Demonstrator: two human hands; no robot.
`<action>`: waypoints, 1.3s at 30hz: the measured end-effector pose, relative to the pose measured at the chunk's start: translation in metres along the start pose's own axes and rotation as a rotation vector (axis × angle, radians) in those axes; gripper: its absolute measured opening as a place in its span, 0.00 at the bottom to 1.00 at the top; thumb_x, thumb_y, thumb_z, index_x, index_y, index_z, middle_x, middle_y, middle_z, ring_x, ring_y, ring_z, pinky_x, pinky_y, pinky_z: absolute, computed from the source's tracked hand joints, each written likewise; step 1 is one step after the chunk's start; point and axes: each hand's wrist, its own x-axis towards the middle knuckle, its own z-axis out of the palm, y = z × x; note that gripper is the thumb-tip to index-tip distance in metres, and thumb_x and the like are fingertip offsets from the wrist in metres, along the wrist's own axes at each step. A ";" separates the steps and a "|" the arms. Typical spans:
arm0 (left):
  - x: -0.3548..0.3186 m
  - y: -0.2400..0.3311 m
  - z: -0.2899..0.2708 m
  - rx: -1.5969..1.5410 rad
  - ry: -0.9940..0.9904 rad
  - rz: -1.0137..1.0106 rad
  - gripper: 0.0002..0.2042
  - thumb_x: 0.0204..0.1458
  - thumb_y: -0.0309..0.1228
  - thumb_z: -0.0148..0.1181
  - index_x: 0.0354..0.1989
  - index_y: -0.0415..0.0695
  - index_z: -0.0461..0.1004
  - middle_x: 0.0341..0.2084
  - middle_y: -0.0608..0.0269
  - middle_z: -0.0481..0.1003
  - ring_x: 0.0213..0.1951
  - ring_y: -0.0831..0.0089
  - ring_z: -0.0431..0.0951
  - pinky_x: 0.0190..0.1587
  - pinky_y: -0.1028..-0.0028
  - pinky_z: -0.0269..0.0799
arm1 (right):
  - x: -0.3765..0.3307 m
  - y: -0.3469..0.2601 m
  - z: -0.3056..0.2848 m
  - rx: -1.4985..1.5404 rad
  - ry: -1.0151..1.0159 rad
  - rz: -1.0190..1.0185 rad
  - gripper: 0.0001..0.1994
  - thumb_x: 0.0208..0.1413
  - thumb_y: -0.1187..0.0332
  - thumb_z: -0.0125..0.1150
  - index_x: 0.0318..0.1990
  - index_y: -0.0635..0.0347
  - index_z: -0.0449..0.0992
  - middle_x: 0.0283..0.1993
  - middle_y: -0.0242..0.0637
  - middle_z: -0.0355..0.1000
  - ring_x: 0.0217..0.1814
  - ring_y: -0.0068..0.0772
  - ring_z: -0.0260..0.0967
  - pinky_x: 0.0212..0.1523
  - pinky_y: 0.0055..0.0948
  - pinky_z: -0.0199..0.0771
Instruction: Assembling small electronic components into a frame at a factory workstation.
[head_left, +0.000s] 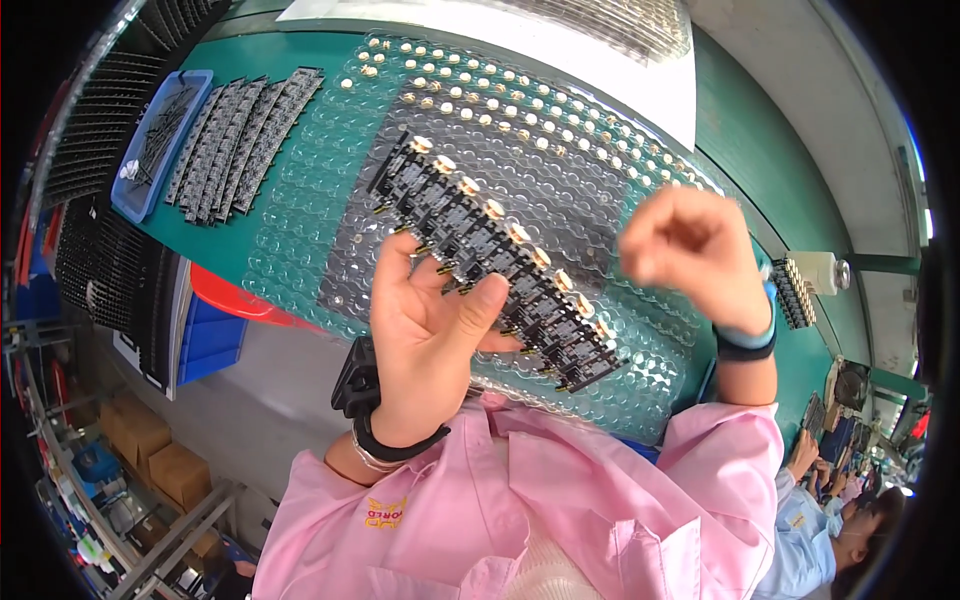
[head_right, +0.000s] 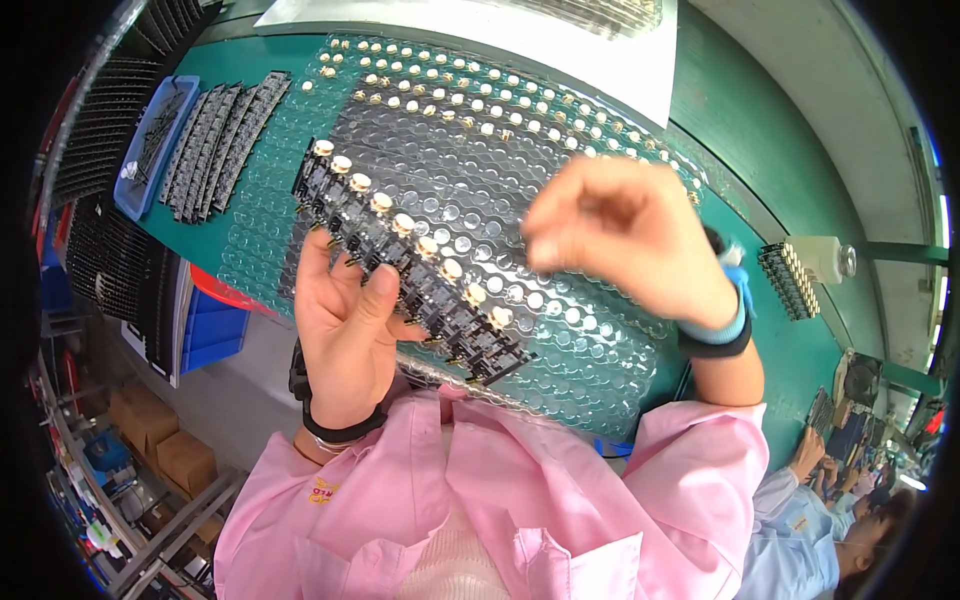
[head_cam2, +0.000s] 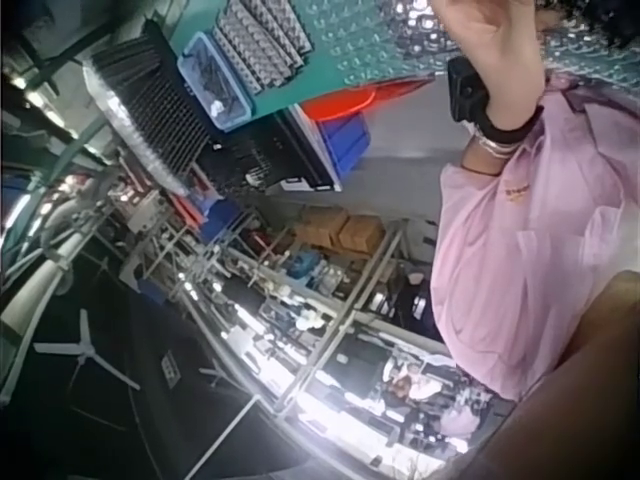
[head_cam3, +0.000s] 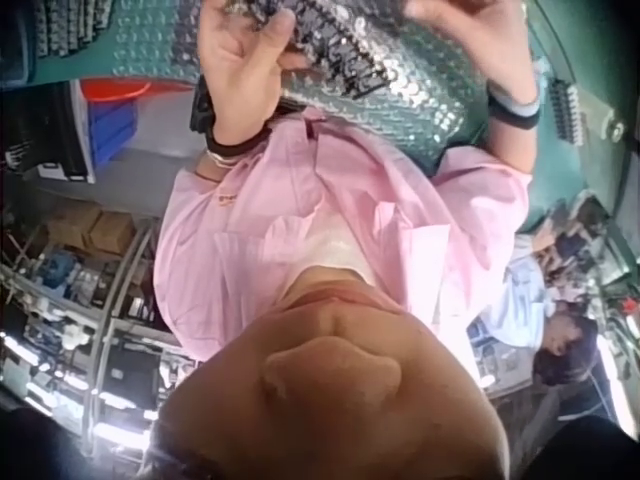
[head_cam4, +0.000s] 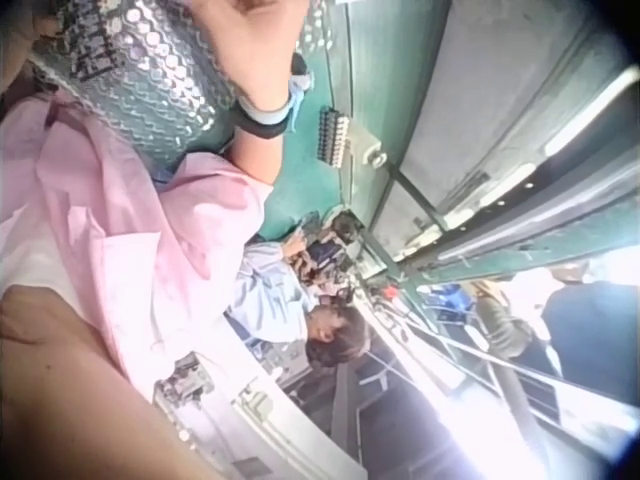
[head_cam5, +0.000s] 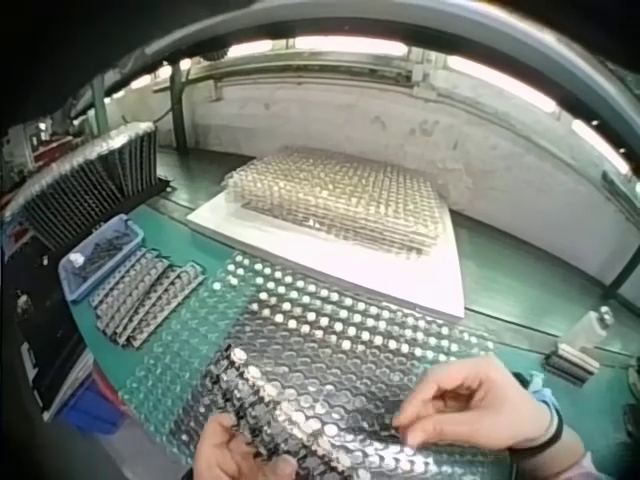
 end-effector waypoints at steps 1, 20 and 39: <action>-0.001 0.001 -0.001 -0.012 0.009 0.000 0.20 0.47 0.21 0.53 0.46 0.40 0.51 0.37 0.58 0.67 0.35 0.73 0.73 0.25 0.77 0.77 | 0.006 0.003 -0.005 -0.133 0.068 -0.089 0.06 0.39 0.79 0.62 0.27 0.67 0.71 0.28 0.37 0.69 0.28 0.24 0.65 0.29 0.19 0.66; 0.000 0.010 -0.016 -0.054 0.059 -0.007 0.20 0.47 0.23 0.53 0.46 0.41 0.52 0.36 0.59 0.67 0.33 0.73 0.73 0.23 0.76 0.77 | 0.058 0.038 -0.016 -0.640 0.166 -0.281 0.02 0.49 0.77 0.51 0.31 0.65 0.69 0.32 0.33 0.66 0.32 0.24 0.63 0.31 0.19 0.64; 0.003 0.006 -0.002 0.015 0.093 0.056 0.20 0.47 0.21 0.52 0.47 0.41 0.51 0.36 0.60 0.66 0.34 0.77 0.71 0.22 0.79 0.76 | -0.009 0.015 0.017 0.410 -0.121 -0.027 0.08 0.46 0.71 0.59 0.27 0.67 0.67 0.27 0.42 0.66 0.27 0.24 0.62 0.24 0.18 0.64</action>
